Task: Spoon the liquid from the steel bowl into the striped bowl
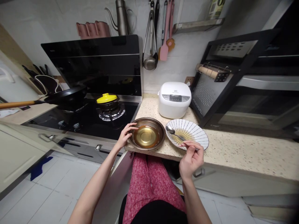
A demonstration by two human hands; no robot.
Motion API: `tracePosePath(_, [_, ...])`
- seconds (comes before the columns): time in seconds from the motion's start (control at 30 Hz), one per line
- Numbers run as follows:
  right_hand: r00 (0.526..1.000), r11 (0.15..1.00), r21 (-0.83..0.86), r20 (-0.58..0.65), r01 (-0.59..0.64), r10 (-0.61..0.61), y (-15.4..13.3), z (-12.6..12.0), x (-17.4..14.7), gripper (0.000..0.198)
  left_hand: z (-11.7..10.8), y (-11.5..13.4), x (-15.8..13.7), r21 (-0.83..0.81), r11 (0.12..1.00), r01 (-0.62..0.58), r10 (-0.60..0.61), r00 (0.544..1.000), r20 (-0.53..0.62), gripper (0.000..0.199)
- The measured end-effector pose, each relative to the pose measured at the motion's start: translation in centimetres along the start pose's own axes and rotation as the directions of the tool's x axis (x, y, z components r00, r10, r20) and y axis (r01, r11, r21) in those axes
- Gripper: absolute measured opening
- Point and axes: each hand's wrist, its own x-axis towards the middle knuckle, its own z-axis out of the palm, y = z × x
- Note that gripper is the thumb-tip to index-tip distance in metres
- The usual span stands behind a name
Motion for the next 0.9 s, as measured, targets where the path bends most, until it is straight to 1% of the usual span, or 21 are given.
tracePosePath(0.13, [0.999,0.997,-0.057,0.010,0.051,-0.050,0.4,-0.3,0.3,0.019,0.0,0.0,0.0,0.002,1.000,-0.001,0.001,1.000,-0.002,0.038])
tracePosePath(0.4, [0.980,0.973,-0.140,0.108,0.182,-0.168,1.3,-0.4,0.2,0.020,-0.1,0.1,0.0,-0.006,1.000,0.003,-0.002,1.000,0.003,0.038])
tracePosePath(0.63, [0.924,0.909,-0.208,0.211,0.362,-0.320,2.1,-0.6,0.0,0.018,-0.1,0.1,0.0,-0.006,1.000,-0.012,0.012,1.000,0.008,0.036])
tracePosePath(0.77, [0.910,0.894,-0.216,0.238,0.391,-0.340,2.3,-0.7,-0.1,0.019,-0.2,0.0,0.0,0.004,1.000,-0.016,0.016,1.000,0.012,0.036])
tracePosePath(0.9, [0.914,0.896,-0.229,0.237,0.381,-0.329,2.2,-0.7,-0.1,0.019,-0.2,0.0,0.0,-0.002,1.000,-0.015,0.016,1.000,0.010,0.036])
